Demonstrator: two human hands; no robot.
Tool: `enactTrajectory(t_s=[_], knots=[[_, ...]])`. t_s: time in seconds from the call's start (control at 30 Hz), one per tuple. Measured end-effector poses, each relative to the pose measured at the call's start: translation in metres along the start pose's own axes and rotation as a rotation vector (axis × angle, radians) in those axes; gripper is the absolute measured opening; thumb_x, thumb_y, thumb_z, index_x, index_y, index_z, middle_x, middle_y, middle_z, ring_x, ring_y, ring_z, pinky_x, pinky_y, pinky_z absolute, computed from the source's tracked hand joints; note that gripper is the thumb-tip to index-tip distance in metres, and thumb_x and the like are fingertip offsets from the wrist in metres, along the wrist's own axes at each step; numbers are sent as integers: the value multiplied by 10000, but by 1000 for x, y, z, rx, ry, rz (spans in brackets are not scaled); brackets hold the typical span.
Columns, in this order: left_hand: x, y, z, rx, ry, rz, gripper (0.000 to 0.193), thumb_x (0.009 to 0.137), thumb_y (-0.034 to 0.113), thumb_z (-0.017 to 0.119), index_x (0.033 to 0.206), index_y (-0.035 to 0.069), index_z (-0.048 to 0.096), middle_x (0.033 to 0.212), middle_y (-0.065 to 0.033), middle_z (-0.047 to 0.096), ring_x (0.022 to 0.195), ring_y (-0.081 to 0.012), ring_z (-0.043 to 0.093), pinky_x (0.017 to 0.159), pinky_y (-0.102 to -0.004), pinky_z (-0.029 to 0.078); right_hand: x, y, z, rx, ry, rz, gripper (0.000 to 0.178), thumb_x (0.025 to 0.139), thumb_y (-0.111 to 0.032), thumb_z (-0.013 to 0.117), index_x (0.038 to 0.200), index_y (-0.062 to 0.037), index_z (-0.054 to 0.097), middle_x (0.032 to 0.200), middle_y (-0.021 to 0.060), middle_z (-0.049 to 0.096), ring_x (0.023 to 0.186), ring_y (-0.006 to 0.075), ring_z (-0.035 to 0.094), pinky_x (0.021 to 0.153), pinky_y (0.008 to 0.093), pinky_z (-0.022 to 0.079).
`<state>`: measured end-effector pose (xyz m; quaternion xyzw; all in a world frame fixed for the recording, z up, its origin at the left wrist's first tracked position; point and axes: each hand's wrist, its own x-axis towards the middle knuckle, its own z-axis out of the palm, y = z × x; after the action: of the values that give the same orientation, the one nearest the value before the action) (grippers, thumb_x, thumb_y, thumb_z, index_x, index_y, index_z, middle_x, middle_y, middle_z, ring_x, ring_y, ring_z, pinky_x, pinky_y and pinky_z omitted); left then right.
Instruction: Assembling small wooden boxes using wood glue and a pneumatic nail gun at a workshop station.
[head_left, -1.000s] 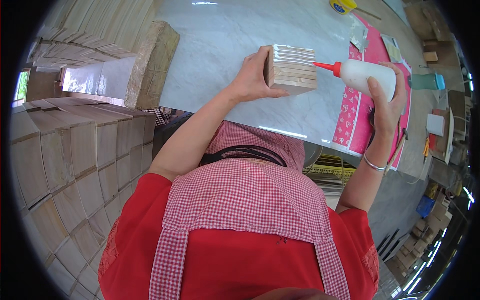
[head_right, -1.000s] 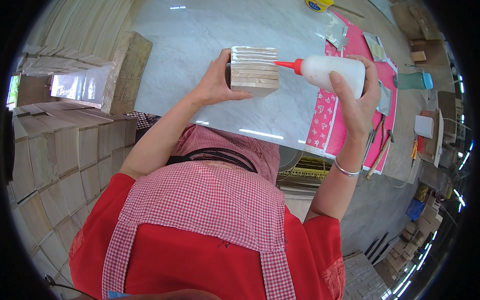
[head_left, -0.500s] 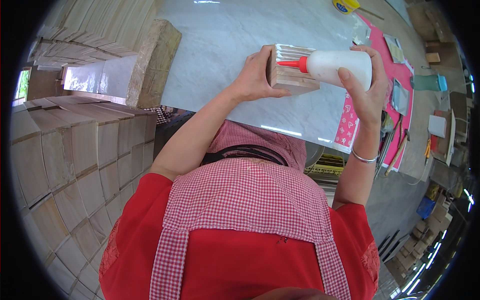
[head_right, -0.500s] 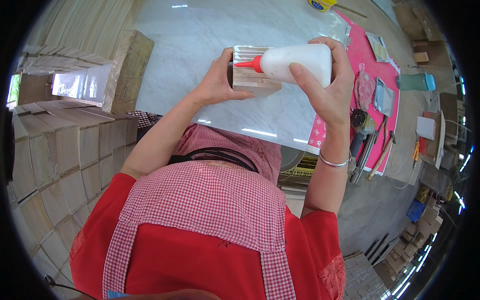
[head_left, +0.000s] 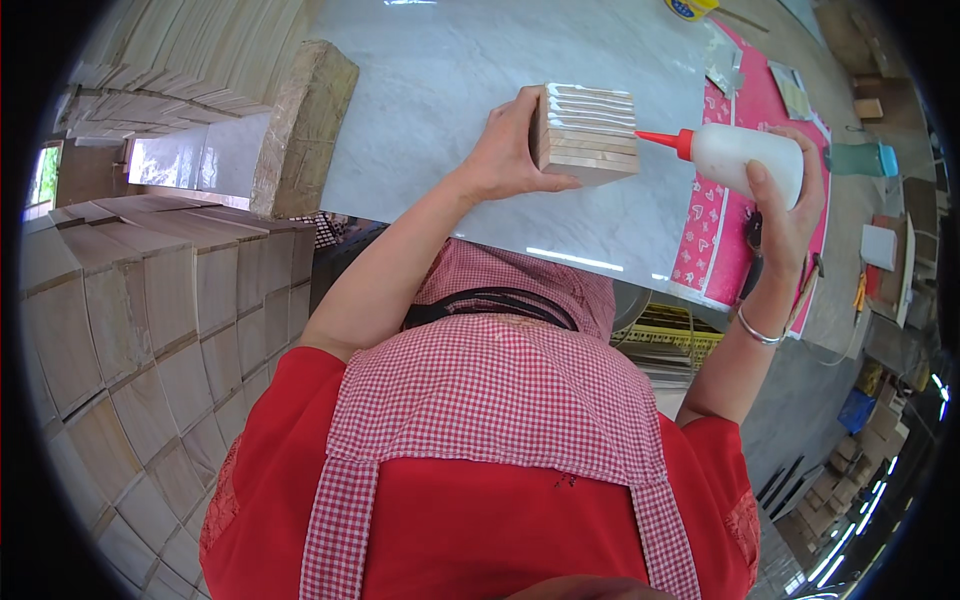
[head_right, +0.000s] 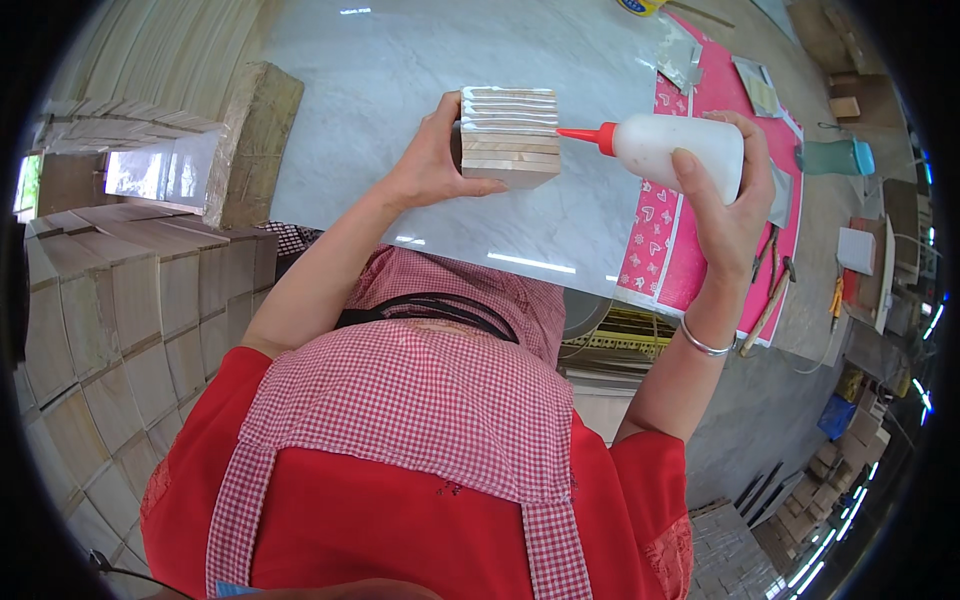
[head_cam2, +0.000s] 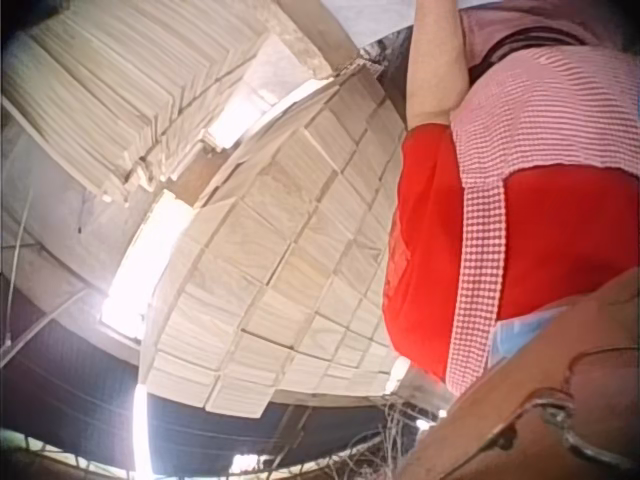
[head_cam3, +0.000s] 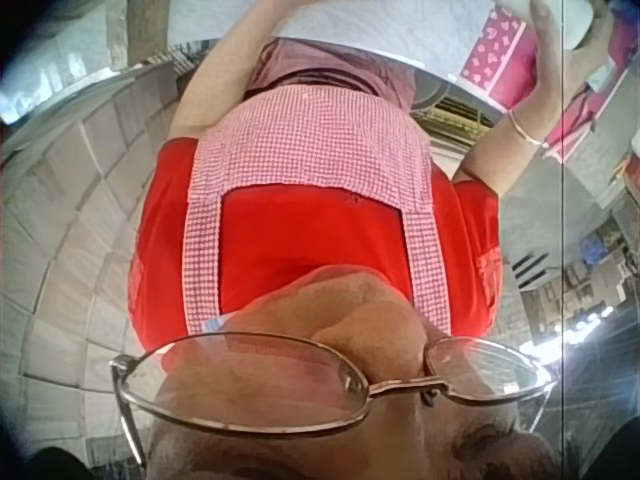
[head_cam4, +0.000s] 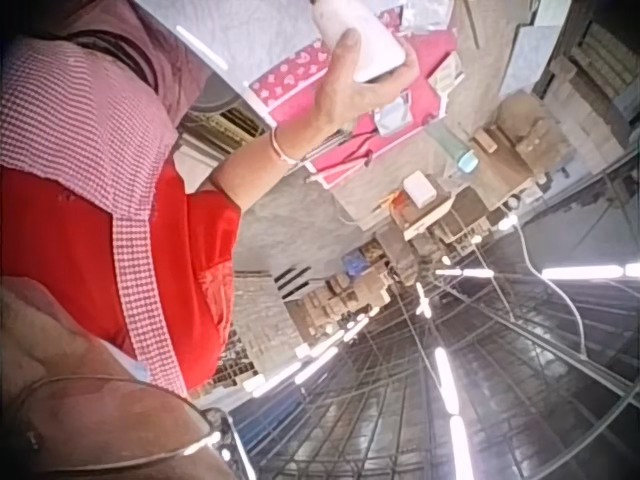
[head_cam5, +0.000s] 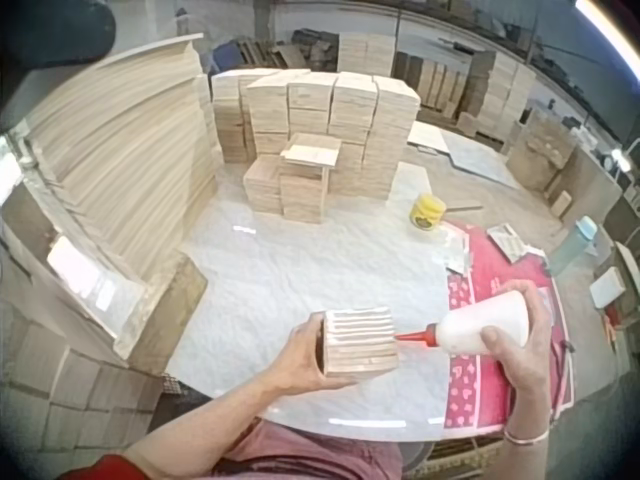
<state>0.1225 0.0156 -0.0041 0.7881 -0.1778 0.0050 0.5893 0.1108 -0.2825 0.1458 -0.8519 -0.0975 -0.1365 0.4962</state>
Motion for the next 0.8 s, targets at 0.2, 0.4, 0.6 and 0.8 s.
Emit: enactTrajectory(t_s=[0.2, 0.4, 0.6, 0.8], knots=[[0, 0, 0, 22, 10, 17, 975, 538, 342, 938, 1293, 7, 420, 1179, -181, 613, 1093, -342, 607, 960, -431, 487, -5, -5, 23, 109, -11, -18, 478, 801, -171, 801, 1192, -34, 564, 1052, 58, 615, 942, 142, 606, 799, 280, 510], [0, 9, -4, 70, -61, -39, 987, 586, 248, 947, 1338, 13, 353, 1262, -179, 591, 1174, -285, 597, 1027, -401, 481, -1, -13, 54, 103, -139, -17, 520, 803, -297, 791, 1196, -33, 573, 1100, 77, 619, 999, 161, 607, 847, 291, 498], [0, 4, -1, 15, 1, 17, 971, 541, 337, 940, 1287, 4, 414, 1175, -182, 621, 1079, -338, 621, 955, -426, 498, 1, -13, 47, 99, -155, -5, 508, 806, -284, 785, 1194, -35, 573, 1103, 74, 620, 996, 160, 611, 846, 291, 500], [0, 3, -1, 15, -4, 13, 969, 543, 332, 941, 1285, 3, 412, 1177, -185, 620, 1088, -335, 622, 958, -425, 502, -1, 1, 7, -12, -81, -31, 482, 799, -189, 803, 1189, -34, 566, 1069, 62, 622, 947, 143, 612, 810, 281, 512]])
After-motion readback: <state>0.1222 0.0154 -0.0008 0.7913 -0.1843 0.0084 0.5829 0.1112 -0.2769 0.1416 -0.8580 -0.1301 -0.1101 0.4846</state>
